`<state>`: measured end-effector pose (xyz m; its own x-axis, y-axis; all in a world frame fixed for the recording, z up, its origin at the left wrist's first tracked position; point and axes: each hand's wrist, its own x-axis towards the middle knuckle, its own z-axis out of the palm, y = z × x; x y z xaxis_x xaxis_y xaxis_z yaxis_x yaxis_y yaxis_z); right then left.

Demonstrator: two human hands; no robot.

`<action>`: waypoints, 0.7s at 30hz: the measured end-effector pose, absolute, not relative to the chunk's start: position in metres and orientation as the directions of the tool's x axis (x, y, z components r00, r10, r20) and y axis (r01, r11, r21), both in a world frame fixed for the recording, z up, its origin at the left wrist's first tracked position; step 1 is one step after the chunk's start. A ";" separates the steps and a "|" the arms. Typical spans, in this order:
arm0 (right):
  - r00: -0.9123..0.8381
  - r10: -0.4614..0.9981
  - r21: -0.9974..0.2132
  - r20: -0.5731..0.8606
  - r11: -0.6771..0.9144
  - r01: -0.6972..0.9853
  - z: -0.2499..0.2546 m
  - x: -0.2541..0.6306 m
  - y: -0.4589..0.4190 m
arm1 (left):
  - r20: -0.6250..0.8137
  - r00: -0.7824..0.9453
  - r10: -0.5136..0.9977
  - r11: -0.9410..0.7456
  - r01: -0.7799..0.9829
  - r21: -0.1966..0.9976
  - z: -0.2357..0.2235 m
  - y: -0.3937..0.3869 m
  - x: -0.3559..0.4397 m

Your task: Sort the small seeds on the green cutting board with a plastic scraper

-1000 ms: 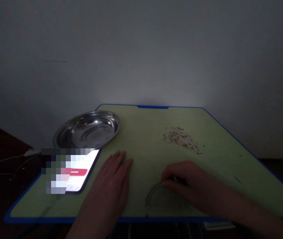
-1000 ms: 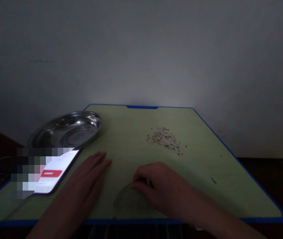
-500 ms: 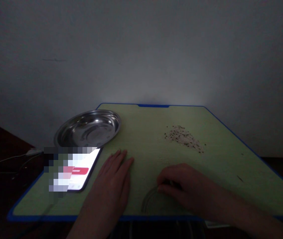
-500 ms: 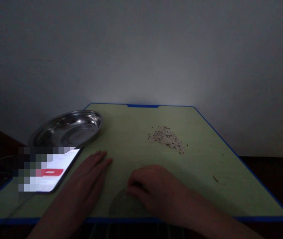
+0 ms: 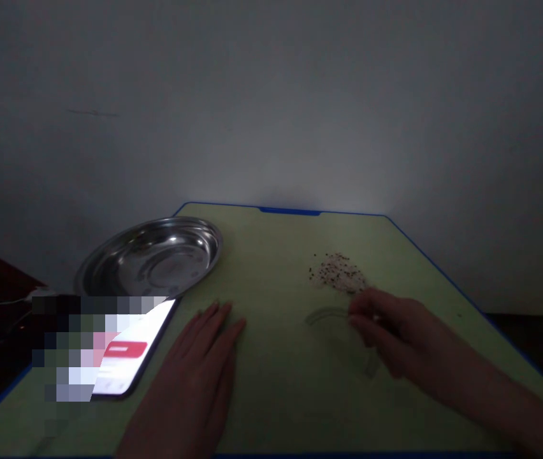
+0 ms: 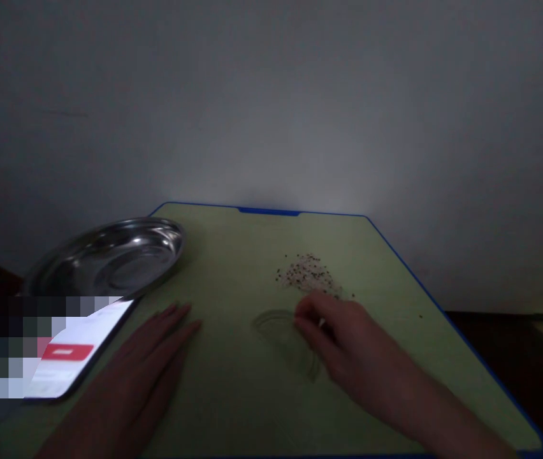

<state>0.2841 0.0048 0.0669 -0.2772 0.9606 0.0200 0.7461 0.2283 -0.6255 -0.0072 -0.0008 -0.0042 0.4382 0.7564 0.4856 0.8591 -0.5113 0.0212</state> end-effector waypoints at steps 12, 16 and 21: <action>-0.326 0.945 -0.504 -0.009 0.277 0.818 0.050 0.247 0.046 | 0.562 0.566 0.603 -0.588 0.792 -0.165 -0.027 0.012 -0.030; -0.237 0.972 -0.503 -0.010 0.200 0.841 0.048 0.273 0.062 | 0.559 0.597 0.575 -0.592 0.775 -0.220 -0.038 0.019 -0.037; -0.196 0.981 -0.598 0.013 0.165 0.785 0.059 0.277 0.071 | 0.577 0.604 0.550 -0.597 0.767 -0.234 -0.043 0.021 -0.039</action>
